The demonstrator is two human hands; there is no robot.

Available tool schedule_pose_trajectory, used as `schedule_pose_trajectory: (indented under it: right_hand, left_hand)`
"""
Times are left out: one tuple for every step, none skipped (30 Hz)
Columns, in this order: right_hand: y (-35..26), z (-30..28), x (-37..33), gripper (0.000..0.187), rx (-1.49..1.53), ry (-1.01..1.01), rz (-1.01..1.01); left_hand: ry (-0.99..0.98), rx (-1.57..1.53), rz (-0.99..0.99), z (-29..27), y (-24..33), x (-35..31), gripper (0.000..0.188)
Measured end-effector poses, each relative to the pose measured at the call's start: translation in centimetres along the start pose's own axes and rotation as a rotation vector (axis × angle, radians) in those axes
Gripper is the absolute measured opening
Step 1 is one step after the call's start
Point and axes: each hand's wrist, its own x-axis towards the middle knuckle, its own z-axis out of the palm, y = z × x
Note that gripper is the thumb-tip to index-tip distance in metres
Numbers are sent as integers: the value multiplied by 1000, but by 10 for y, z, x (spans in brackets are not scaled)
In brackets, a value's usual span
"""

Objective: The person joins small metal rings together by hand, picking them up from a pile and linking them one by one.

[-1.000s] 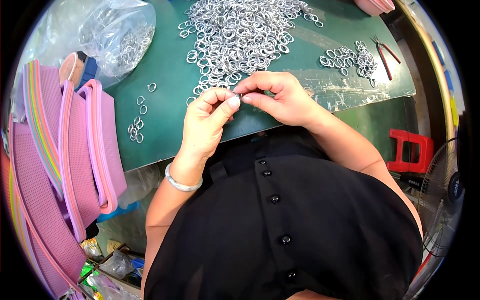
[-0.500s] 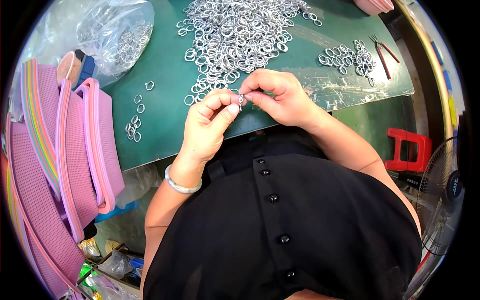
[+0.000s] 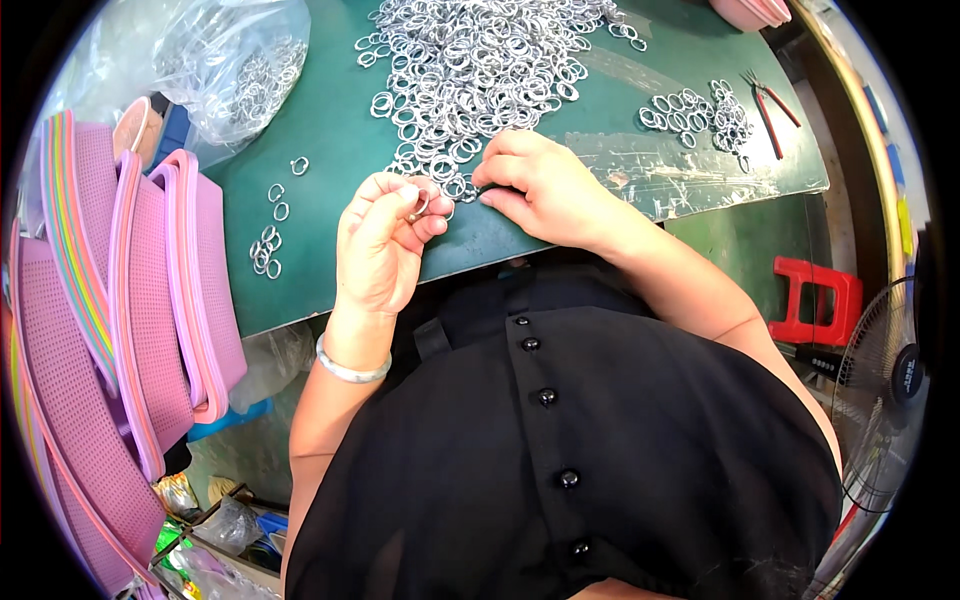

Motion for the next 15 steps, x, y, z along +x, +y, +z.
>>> schedule_pose_trajectory:
  right_hand:
    - [0, 1, 0, 12, 0, -1, 0]
    - [1, 1, 1, 12, -42, -25, -5]
    - [1, 1, 1, 11, -84, -49, -10]
    - [2, 1, 2, 11, -84, -49, -11]
    - [3, 1, 1, 11, -47, -35, -7]
    - [4, 1, 1, 10, -10, -20, -4]
    - [4, 0, 1, 10, -9, -23, -3]
    - [4, -2, 2, 9, 111, -22, 56]
    - [5, -3, 3, 9, 231, -21, 116]
    - [6, -5, 2, 6, 299, -36, 105]
    - [5, -7, 2, 6, 297, -34, 104]
    - [2, -8, 1, 4, 476, -46, 151]
    - [-1, -9, 0, 3, 656, -58, 197]
    - [-1, -10, 0, 4, 720, -82, 208]
    - [-1, -11, -1, 4, 719, -80, 208]
  left_hand:
    - [5, -20, -15, -1, 0, 0, 11]
    - [6, -21, -14, 1, 0, -1, 11]
    - [41, -25, -34, 5, 1, -1, 13]
    - [76, -29, -54, 7, 1, -2, 15]
    - [76, -28, -53, 9, 1, -2, 15]
    - [86, 20, -58, 10, 0, -3, 14]
    - [99, 65, -66, 10, 0, -3, 14]
    - [101, 63, -67, 10, -1, -3, 14]
    - [96, 134, -63, 9, -2, -3, 12]
    - [86, 208, -57, 9, -4, -3, 11]
    - [84, 209, -56, 12, -5, -4, 11]
    - [80, 270, -63, 15, -6, -5, 9]
    - [77, 332, -70, 18, -7, -6, 7]
    - [79, 323, -73, 20, -8, -6, 8]
    - [78, 324, -73, 22, -8, -5, 8]
